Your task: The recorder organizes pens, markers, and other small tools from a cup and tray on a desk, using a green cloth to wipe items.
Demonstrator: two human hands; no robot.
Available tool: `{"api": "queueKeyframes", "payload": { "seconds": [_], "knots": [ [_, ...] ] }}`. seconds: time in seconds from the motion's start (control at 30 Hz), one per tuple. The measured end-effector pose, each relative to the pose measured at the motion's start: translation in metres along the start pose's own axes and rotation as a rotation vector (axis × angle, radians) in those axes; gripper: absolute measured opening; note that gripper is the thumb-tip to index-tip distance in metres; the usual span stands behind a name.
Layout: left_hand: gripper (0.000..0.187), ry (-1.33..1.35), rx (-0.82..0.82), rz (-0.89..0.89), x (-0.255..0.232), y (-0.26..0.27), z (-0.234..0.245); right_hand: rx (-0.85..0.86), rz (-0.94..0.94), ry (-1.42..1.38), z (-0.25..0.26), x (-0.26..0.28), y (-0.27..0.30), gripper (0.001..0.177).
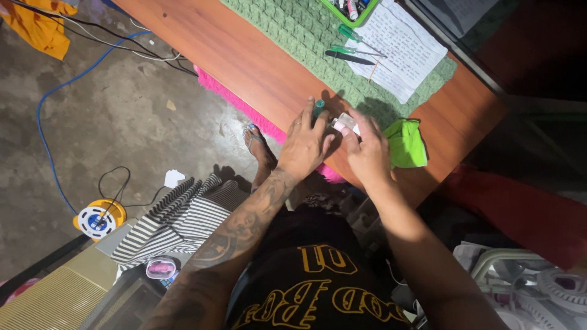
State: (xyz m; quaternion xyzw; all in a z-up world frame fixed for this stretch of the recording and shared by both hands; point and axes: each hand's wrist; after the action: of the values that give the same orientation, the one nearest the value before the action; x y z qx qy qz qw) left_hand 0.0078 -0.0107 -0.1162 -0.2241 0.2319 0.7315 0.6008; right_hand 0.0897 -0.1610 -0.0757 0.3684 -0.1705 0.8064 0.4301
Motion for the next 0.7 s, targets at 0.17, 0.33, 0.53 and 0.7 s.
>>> {"api": "queueKeyframes", "payload": {
  "seconds": [0.17,0.33,0.53,0.7],
  "knots": [
    [0.054,0.148,-0.042,-0.082,0.008,0.011,0.005,-0.053,-0.119,-0.101,-0.002,0.006,-0.008,0.030],
    [0.048,0.192,-0.024,-0.093,0.014,0.021,0.000,-0.068,0.049,-0.036,-0.010,0.002,-0.019,0.023],
    [0.045,0.193,-0.113,-0.158,0.016,0.025,-0.001,0.033,0.196,0.171,-0.016,0.014,-0.024,0.023],
    [0.042,0.281,-0.168,-0.116,0.018,0.021,-0.005,0.024,0.064,0.175,-0.025,0.007,-0.028,0.018]
  ]
}}
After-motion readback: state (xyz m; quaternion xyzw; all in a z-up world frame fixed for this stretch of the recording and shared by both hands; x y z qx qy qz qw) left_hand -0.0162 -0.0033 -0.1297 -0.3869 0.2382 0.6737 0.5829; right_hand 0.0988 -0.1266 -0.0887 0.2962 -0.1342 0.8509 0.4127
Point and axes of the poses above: each hand's wrist, its own y-axis away from the middle knuckle, its own z-axis out of the back of the hand, x = y × z, and after that the axes turned 5 degrees about x, right-handed
